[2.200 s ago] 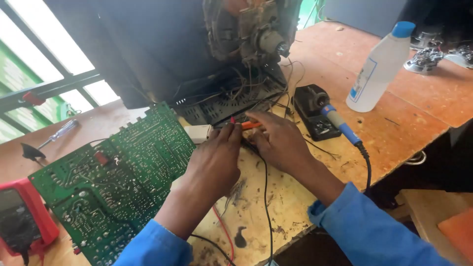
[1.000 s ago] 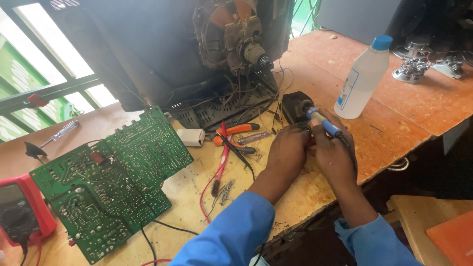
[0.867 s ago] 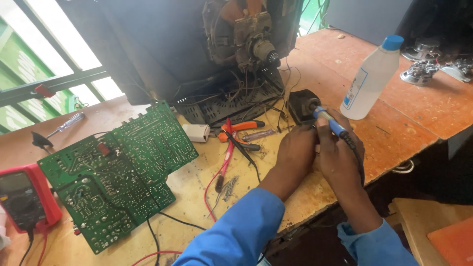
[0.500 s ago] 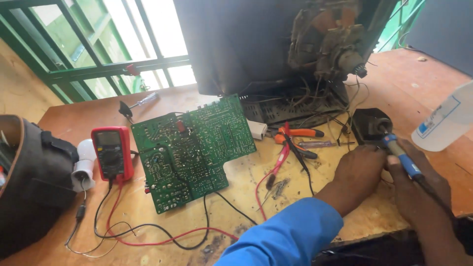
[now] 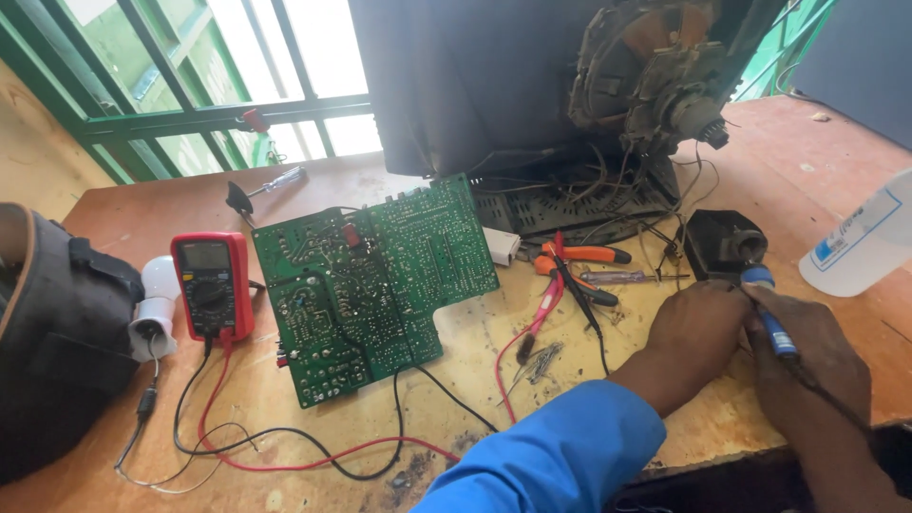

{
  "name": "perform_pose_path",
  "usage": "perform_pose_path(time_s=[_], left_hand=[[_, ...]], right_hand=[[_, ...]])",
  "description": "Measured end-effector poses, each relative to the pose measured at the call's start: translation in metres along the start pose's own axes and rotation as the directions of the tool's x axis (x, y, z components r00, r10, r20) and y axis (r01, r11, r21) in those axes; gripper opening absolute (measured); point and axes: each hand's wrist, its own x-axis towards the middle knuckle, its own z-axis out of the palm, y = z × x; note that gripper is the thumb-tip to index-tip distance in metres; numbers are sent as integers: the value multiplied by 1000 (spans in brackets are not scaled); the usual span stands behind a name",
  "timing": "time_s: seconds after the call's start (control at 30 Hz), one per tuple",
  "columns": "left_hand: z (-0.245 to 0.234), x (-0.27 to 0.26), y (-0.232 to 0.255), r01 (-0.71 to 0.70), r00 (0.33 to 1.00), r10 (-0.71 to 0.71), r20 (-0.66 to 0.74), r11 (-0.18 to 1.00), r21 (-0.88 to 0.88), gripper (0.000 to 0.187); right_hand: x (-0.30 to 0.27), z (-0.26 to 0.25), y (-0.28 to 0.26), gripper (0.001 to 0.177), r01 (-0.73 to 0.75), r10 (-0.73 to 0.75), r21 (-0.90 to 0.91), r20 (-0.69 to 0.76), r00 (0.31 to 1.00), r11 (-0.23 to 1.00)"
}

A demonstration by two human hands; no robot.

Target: The person uses a soldering iron to work on a green circuit board, applying heat to various components and solder points. They hold the board steady with one hand while maneuvering the soldering iron with the other, occasionally adjusting the board's position on the workbench.

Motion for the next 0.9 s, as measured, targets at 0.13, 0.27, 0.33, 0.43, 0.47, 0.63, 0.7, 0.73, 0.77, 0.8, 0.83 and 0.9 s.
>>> perform_pose_path(time_s=[0.13, 0.27, 0.33, 0.43, 0.47, 0.63, 0.7, 0.73, 0.77, 0.8, 0.83, 0.9], left_hand=[[0, -1, 0, -15, 1000, 14, -16, 1000, -5, 21], [7, 4, -4, 7, 1000, -7, -19, 1000, 1, 23], [10, 3, -6, 17, 1000, -16, -18, 1000, 22, 22], [8, 2, -6, 5, 1000, -5, -25, 1000, -6, 21], [8, 2, -6, 1, 1000, -1, -24, 1000, -2, 19], [-6, 2, 3, 40, 999, -41, 36, 999, 28, 25], [-20, 1, 5, 92, 983, -90, 161, 996, -7, 36], [-27, -4, 5, 105, 983, -103, 154, 995, -3, 36], [-36, -10, 2, 42, 996, -42, 77, 999, 5, 29], [-45, -17, -2, -22, 1000, 22, 2, 1000, 19, 23], [-66, -32, -4, 0, 1000, 0, -3, 999, 34, 23], [-106, -60, -5, -23, 996, 28, -89, 998, 59, 15]], right_hand=[[-1, -13, 6, 46, 24, -23, -72, 12, 1000, 997], [1, -11, 25, 38, -18, 20, -50, 37, 999, 999], [1, -18, 18, 36, 78, -79, -29, -12, 997, 996], [4, -39, -16, 33, -225, 222, 262, 42, 974, 939], [4, -37, -17, 31, -175, 200, 400, -19, 980, 900], [-8, -45, -35, 26, -82, 167, 434, -162, 973, 897], [-15, -35, -30, 19, -139, 295, 509, -240, 925, 849], [-11, -32, -31, 19, -133, 286, 515, -232, 930, 847], [-6, -25, -36, 20, -101, 257, 576, -197, 946, 811], [-1, -19, -41, 21, -72, 225, 634, -164, 960, 770], [4, -11, -48, 21, -68, 215, 650, -149, 965, 757], [13, 4, -61, 23, -22, 129, 796, -70, 989, 605]])
